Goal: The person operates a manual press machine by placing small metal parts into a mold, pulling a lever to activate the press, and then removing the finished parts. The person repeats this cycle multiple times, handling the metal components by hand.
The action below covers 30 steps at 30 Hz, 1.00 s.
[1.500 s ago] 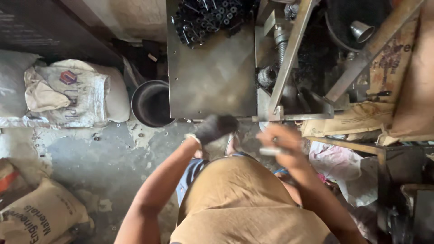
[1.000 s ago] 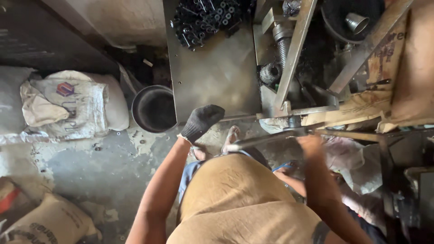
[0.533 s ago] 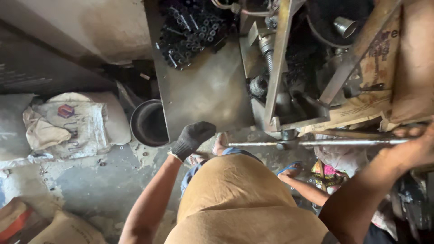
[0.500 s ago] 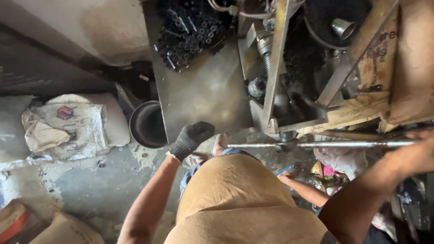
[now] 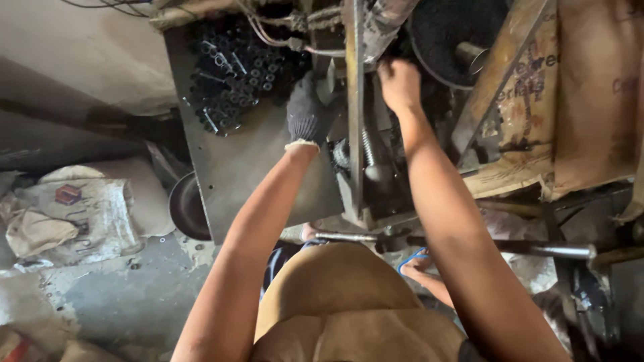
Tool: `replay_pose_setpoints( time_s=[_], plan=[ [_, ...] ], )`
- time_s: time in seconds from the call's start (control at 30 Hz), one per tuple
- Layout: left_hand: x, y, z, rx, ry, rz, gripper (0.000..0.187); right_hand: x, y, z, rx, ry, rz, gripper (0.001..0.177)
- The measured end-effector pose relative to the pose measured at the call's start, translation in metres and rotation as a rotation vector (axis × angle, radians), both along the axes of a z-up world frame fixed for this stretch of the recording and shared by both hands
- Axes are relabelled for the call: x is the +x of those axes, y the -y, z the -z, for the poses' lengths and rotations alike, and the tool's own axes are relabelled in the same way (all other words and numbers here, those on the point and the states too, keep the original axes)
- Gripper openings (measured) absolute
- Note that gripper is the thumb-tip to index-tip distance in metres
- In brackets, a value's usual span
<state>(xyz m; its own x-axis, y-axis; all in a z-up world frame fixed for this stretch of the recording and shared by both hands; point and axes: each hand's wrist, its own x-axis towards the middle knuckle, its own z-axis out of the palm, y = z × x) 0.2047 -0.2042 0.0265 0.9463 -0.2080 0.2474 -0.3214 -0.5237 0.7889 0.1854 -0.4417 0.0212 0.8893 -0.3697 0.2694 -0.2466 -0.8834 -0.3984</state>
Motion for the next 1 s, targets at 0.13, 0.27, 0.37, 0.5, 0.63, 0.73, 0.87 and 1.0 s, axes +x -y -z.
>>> replay_pose_setpoints(
  time_s=[0.13, 0.27, 0.37, 0.5, 0.63, 0.73, 0.87, 1.0],
  plan=[
    [0.028, 0.029, -0.001, 0.084, -0.160, -0.109, 0.079, -0.006, 0.027, 0.048, 0.705, -0.026, -0.016, 0.028],
    [0.039, 0.036, -0.013, 0.178, -0.288, -0.114, 0.076, -0.005, 0.023, 0.053, 0.998, -0.126, -0.012, 0.027],
    [0.042, 0.030, -0.022, 0.196, -0.285, -0.147, 0.073, 0.002, 0.014, 0.034, 0.907, -0.185, 0.047, 0.028],
    [0.021, 0.002, -0.024, 0.211, -0.274, -0.192, 0.066, -0.018, -0.008, -0.013, 0.728, 0.094, 0.224, 0.028],
    [-0.011, -0.038, -0.032, 0.111, -0.142, -0.240, 0.065, -0.089, -0.063, -0.064, 1.012, 0.408, -0.051, 0.024],
    [-0.027, -0.085, -0.030, 0.151, -0.140, -0.143, 0.067, -0.166, -0.106, -0.089, 0.943, 0.207, -0.168, 0.030],
    [-0.054, -0.154, -0.020, 0.198, -0.032, -0.036, 0.065, -0.223, -0.141, -0.105, 0.585, 0.030, -0.070, 0.024],
    [-0.101, -0.210, -0.015, 0.203, 0.030, 0.010, 0.075, -0.231, -0.162, -0.103, 0.444, 0.148, -0.020, 0.017]
  ],
)
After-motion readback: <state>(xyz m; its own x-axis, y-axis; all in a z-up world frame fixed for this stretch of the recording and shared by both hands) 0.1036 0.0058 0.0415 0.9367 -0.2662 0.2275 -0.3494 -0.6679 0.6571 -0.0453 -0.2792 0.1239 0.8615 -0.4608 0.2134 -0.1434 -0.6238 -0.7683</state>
